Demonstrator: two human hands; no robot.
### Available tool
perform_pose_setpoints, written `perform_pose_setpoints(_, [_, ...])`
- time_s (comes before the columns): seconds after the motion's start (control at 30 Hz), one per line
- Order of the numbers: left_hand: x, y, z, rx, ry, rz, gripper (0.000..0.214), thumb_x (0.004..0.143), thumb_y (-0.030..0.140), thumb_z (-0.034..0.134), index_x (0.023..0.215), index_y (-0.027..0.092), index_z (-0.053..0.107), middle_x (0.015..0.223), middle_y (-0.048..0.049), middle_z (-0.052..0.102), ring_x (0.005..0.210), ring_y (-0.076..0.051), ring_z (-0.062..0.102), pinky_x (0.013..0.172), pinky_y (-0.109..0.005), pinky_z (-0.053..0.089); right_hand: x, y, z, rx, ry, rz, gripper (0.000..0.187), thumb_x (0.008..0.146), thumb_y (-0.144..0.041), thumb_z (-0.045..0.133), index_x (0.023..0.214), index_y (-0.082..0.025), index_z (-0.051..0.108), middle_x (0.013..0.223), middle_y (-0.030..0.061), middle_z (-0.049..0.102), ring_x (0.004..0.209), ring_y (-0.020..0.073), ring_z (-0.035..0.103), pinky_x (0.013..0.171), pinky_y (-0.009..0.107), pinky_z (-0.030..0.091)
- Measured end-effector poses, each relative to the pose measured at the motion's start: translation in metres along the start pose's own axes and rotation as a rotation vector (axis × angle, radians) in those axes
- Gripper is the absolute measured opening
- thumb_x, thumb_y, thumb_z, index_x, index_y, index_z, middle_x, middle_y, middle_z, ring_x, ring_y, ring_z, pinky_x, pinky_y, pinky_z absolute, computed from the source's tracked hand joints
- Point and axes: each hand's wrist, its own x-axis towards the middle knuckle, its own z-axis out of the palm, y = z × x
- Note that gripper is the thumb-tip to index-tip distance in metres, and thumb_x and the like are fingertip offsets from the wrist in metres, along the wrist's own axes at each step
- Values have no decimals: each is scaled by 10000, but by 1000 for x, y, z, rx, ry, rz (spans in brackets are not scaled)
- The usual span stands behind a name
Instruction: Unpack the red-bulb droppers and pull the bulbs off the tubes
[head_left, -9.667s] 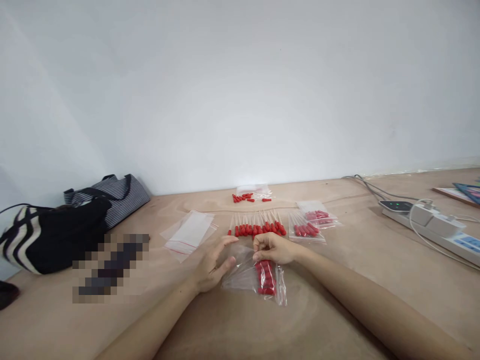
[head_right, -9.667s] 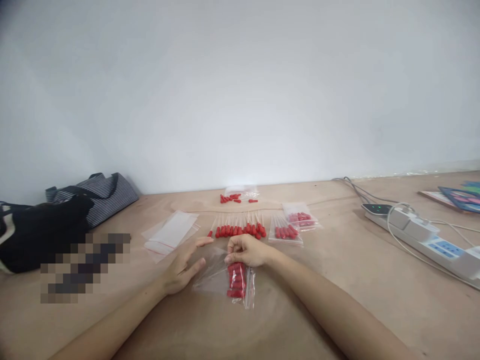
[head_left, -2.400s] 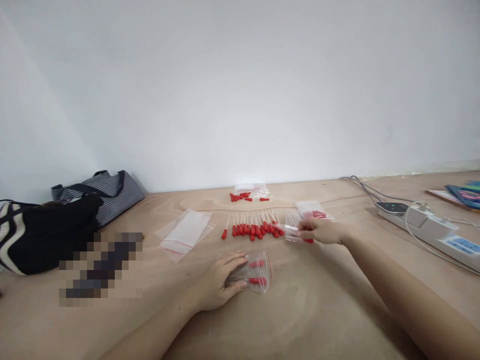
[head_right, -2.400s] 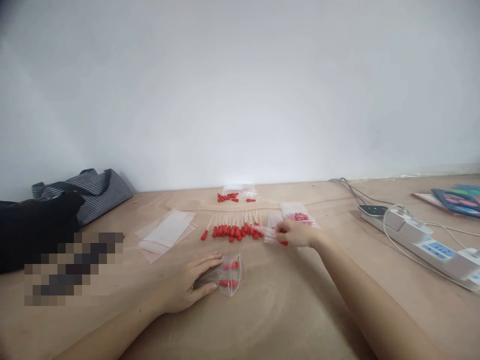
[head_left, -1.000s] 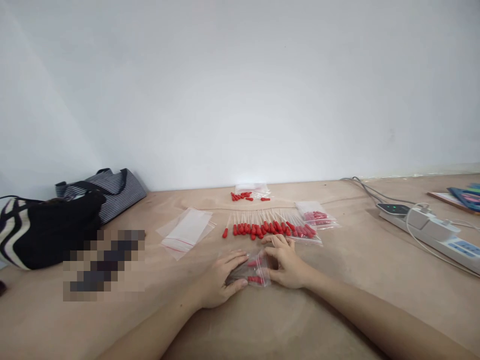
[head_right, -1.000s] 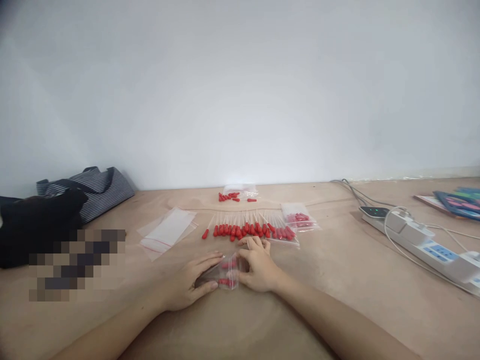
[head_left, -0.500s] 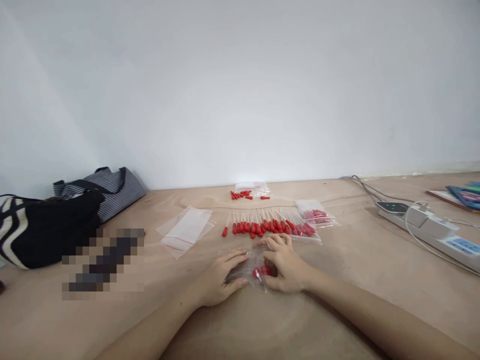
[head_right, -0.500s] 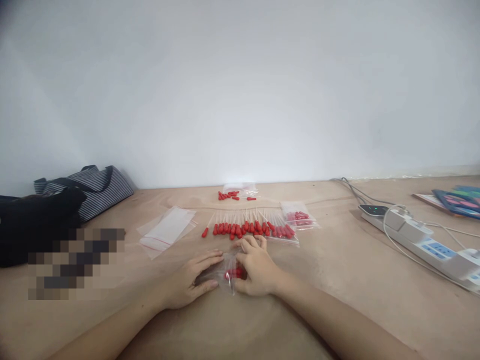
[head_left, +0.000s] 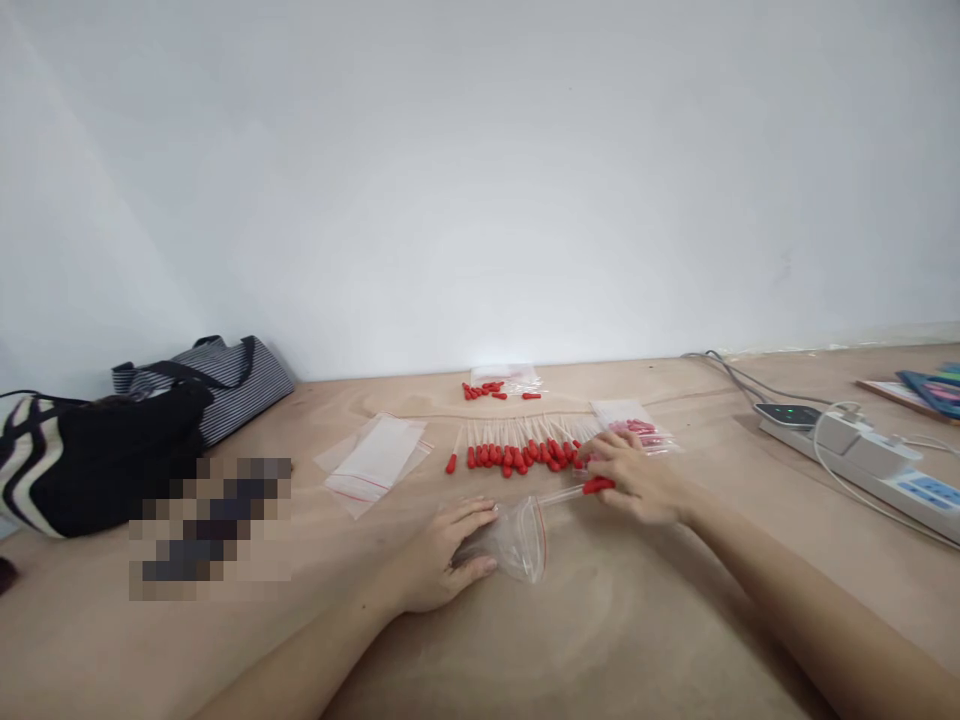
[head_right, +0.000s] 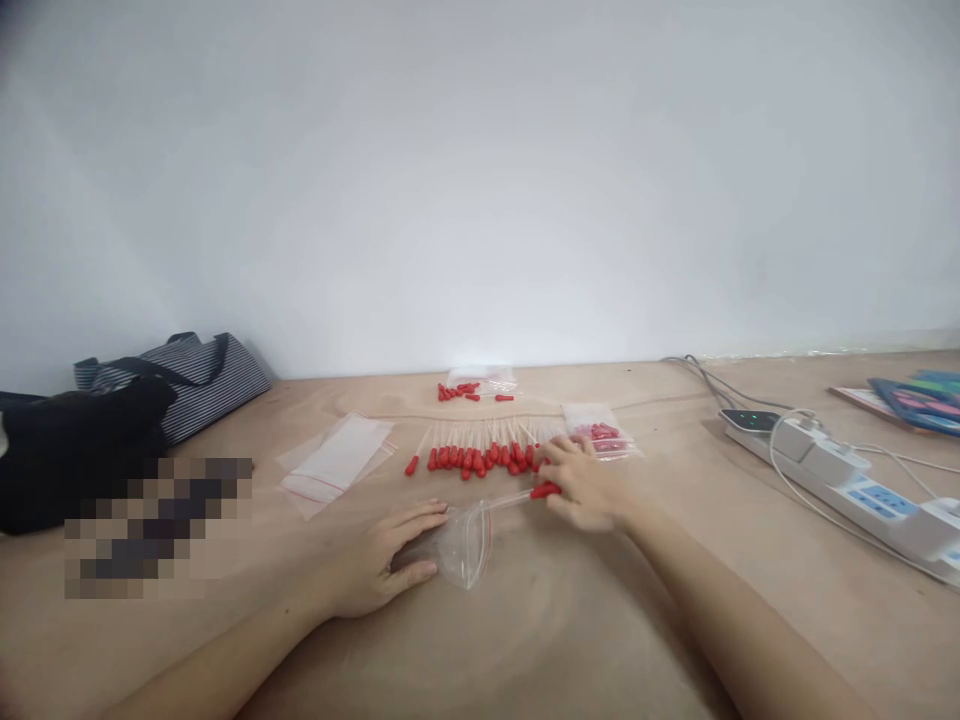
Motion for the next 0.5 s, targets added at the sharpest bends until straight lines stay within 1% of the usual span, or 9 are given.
perform_pose_setpoints(0.1, [-1,0,-3,-24,-3,-9,527,784,434,486,1264,238,392,1350,-67,374,1233,-234,335,1011,-421,294,-5,21,-4,74,23,97,201,764,-217,388,779,-222,588,1008,43,546,947,220,428,851,426,269])
perform_pose_setpoints(0.13, [-2,0,-4,-38,6,-15,523,789,438,475,1264,235,393,1347,-69,377,1226,-233,346,1008,-413,300,-5,24,-4,95,30,113,217,785,-230,371,794,-226,588,1004,39,547,940,214,430,849,419,272])
perform_pose_setpoints(0.2, [0,0,-6,-74,61,-26,473,806,429,445,1231,222,440,1329,-73,400,1200,-227,381,997,-392,314,-2,19,1,124,61,140,239,820,-275,351,815,-229,585,996,35,547,938,207,431,845,412,273])
perform_pose_setpoints(0.27, [4,1,-5,-118,161,-26,402,813,413,435,1148,211,526,1262,-71,474,1135,-219,446,966,-364,345,4,3,9,131,127,181,254,839,-329,347,810,-221,576,987,37,545,943,205,428,844,414,270])
perform_pose_setpoints(0.37, [18,9,1,-257,286,-65,359,811,432,431,1004,193,617,1037,-57,608,909,-191,559,814,-312,431,14,-32,25,95,236,215,238,838,-322,361,769,-191,547,984,46,543,925,194,437,839,408,265])
perform_pose_setpoints(0.43, [29,17,7,-445,299,-156,396,804,473,421,920,163,638,858,-43,637,742,-161,568,678,-272,446,19,-55,35,58,286,180,201,820,-308,392,769,-182,539,987,50,542,947,200,434,852,412,246])
perform_pose_setpoints(0.5, [40,27,13,-671,302,-259,422,782,503,433,831,136,636,707,-26,610,618,-127,535,576,-235,420,21,-72,42,9,329,141,174,804,-292,411,794,-179,543,1003,58,543,969,209,428,882,430,207])
